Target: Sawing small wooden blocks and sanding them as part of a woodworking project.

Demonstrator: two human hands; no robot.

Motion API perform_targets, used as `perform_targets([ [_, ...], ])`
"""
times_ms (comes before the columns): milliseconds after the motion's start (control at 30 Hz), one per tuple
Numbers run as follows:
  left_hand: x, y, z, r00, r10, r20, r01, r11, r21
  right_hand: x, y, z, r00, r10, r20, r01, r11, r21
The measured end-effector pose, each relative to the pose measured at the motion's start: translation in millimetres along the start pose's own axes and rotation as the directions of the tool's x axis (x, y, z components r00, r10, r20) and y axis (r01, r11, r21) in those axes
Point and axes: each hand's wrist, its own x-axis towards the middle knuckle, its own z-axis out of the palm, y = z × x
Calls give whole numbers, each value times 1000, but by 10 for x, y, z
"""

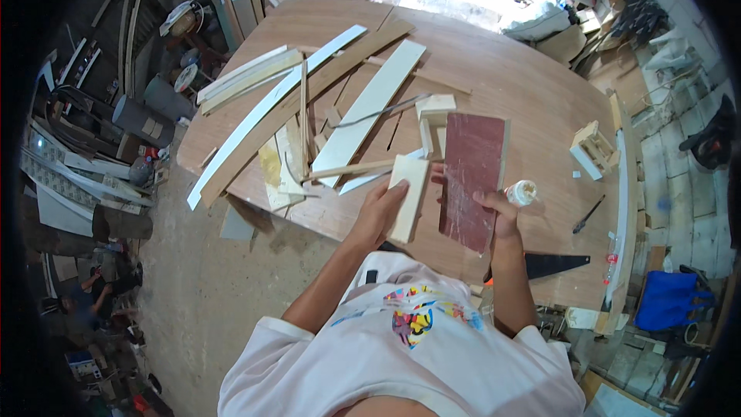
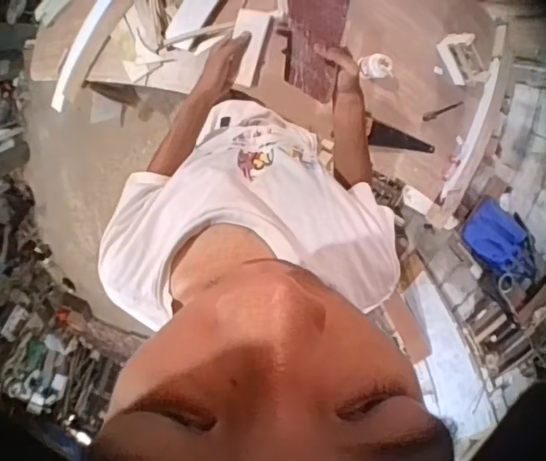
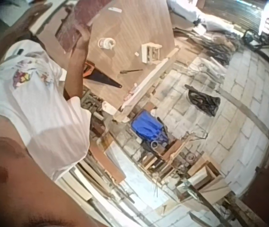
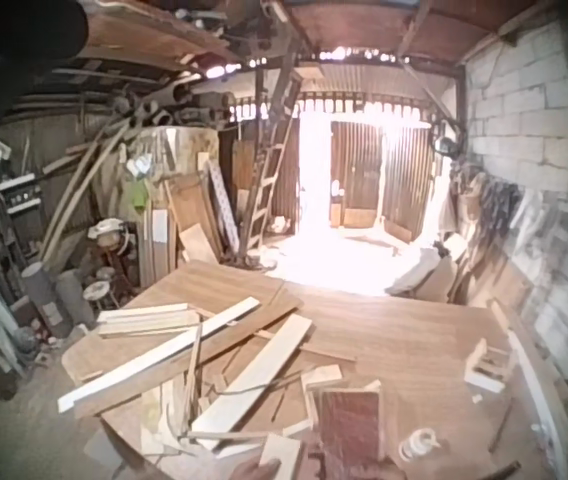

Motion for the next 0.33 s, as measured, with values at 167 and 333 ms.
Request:
perform_targets([
  [167, -49, 25, -5, 994, 87, 63, -84, 995, -55, -62, 17, -304, 985, 133, -107, -125, 989, 85],
  [333, 8, 105, -84, 927, 244, 286, -281, 955, 94, -172, 108, -542, 884, 304, -355, -305, 951, 54],
])
